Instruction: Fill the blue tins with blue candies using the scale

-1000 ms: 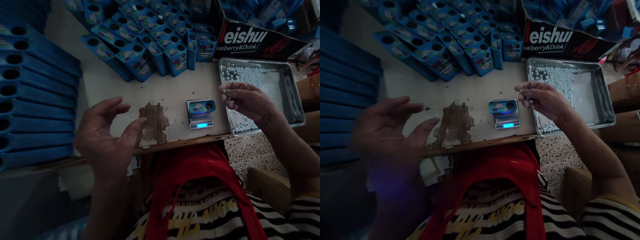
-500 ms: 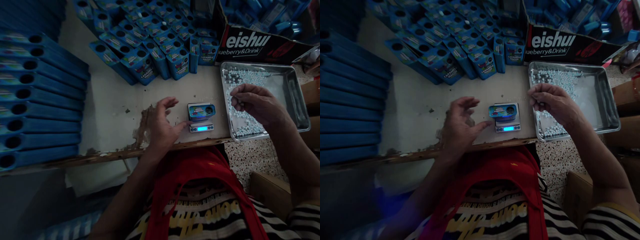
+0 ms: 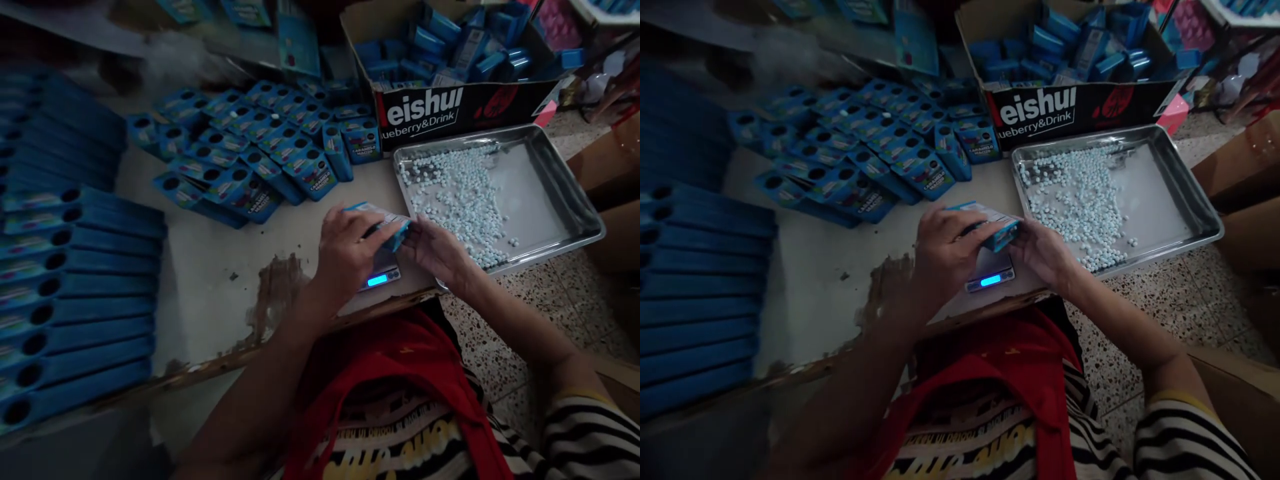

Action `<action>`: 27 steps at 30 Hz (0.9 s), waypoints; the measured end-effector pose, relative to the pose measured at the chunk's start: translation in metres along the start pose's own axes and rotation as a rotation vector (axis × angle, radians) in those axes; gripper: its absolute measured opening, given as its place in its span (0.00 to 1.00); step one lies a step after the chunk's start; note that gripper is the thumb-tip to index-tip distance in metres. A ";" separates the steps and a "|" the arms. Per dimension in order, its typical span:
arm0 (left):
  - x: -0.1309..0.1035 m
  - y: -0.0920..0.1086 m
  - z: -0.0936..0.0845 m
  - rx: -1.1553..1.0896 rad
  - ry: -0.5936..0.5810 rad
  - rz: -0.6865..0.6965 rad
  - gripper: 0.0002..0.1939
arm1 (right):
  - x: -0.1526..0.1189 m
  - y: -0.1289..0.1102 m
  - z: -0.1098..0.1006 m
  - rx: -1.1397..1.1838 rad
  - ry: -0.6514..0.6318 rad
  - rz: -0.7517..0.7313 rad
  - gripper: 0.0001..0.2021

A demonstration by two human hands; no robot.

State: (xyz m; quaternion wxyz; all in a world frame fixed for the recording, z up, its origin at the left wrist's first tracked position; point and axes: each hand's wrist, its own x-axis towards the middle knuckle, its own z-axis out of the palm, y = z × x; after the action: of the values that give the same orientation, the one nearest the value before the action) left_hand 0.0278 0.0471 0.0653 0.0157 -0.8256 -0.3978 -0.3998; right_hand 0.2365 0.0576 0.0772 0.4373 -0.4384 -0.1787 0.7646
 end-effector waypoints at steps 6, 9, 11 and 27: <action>-0.017 -0.003 -0.010 -0.127 -0.034 -0.198 0.24 | 0.000 -0.006 -0.003 -0.001 -0.070 0.045 0.09; -0.017 0.003 -0.017 -0.060 -0.011 -0.117 0.23 | 0.000 -0.007 -0.005 -0.050 -0.070 0.055 0.12; -0.015 0.004 -0.019 -0.043 0.012 -0.065 0.24 | -0.001 -0.007 -0.004 -0.080 -0.081 0.028 0.14; -0.041 0.012 0.004 -0.377 0.162 -0.571 0.15 | -0.011 -0.020 0.000 -0.327 -0.101 -0.029 0.09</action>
State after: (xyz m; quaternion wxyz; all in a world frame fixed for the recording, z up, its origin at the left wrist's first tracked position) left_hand 0.0234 0.0142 0.0383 -0.2178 -0.6351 -0.5292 -0.5187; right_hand 0.2490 0.0597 0.0958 0.3616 -0.4620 -0.3286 0.7402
